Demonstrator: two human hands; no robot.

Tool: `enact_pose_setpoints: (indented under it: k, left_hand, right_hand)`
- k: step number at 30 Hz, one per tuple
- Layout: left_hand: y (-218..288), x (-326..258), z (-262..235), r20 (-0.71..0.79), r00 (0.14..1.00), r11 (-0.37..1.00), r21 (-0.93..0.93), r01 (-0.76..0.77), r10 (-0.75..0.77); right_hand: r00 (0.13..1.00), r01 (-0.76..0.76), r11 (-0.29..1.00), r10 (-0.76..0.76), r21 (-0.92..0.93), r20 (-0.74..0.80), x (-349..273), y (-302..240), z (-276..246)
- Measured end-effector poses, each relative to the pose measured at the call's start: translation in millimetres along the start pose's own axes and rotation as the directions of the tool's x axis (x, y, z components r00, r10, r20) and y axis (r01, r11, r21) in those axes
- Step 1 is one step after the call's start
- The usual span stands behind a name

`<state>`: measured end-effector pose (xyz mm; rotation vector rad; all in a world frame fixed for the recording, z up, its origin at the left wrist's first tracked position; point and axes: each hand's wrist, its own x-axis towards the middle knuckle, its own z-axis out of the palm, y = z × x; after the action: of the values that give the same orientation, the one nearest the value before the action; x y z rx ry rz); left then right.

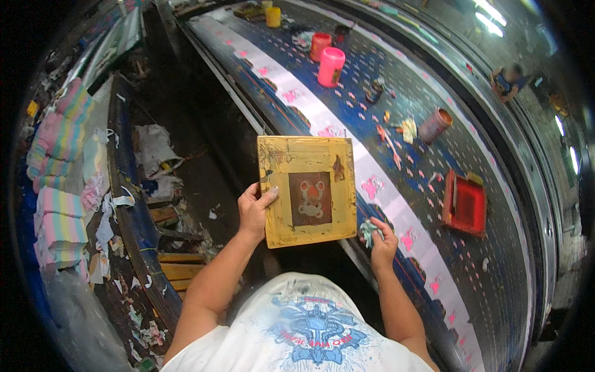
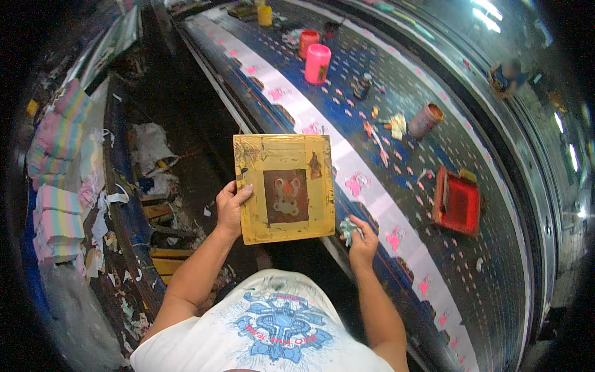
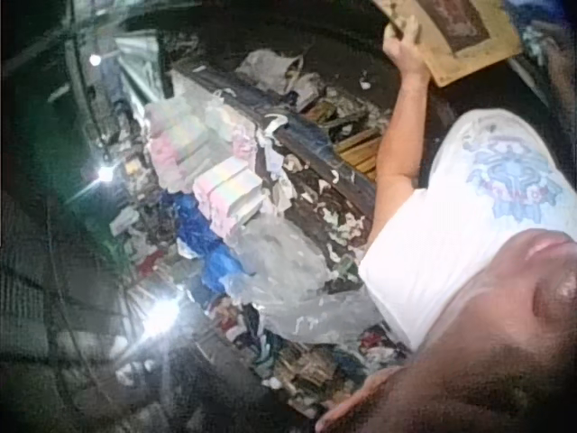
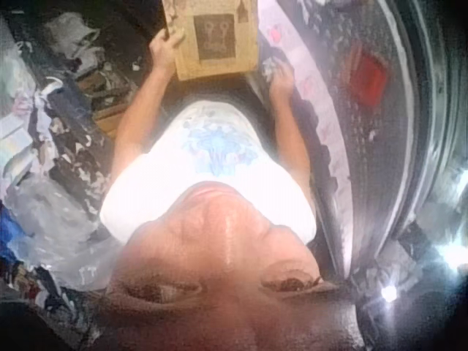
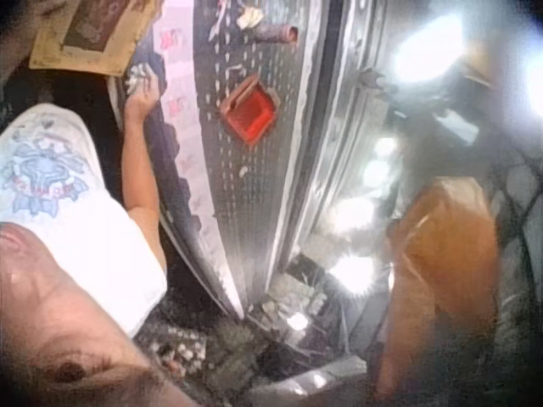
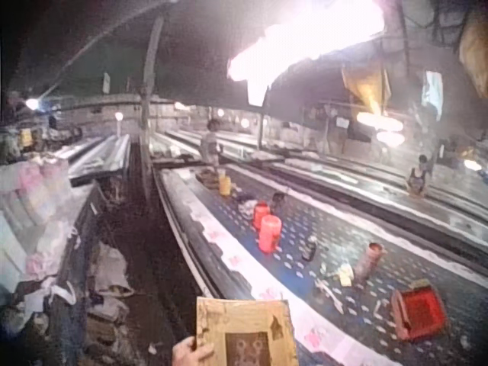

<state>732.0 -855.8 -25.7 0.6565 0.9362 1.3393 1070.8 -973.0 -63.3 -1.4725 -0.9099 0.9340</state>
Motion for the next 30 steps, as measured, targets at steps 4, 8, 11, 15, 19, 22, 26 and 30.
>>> enact_pose_setpoints:
  k: [4,8,11,15,19,22,26,30]
  left_hand:
    - [86,-8,27,0.186,0.939,0.944,0.107,-0.313,0.290]
    - [167,-25,50,0.546,0.637,0.485,0.414,-0.770,0.545]
    - [204,-44,69,0.821,0.307,-0.025,0.363,-0.931,0.481]
    - [226,-70,72,0.971,0.117,-0.380,0.191,-0.905,0.209]
    - [248,-84,56,0.985,0.029,-0.671,0.136,-0.729,0.167]
    - [256,-90,35,0.943,0.032,-0.792,0.297,-0.534,0.332]
    - [236,-91,27,0.449,0.373,-0.069,0.708,-0.703,0.812]
    - [195,-94,-4,0.205,0.753,0.698,0.286,-0.657,0.626]
  right_hand:
    - [0.955,-0.277,0.885,0.208,0.374,0.214,27,-4,15]
    - [0.822,-0.486,0.677,0.141,0.553,0.551,59,-41,50]
    - [0.718,-0.589,0.531,-0.001,0.609,0.696,80,-71,75]
    - [0.719,-0.581,0.536,-0.014,0.612,0.695,94,-79,97]
    - [0.691,-0.422,0.654,-0.217,0.628,0.690,83,-105,120]
    - [0.671,-0.284,0.685,-0.358,0.671,0.649,67,-154,131]
    - [0.654,-0.163,0.570,-0.549,0.805,0.521,82,-183,144]
    - [0.679,0.015,0.579,-0.605,0.815,0.417,75,-216,145]
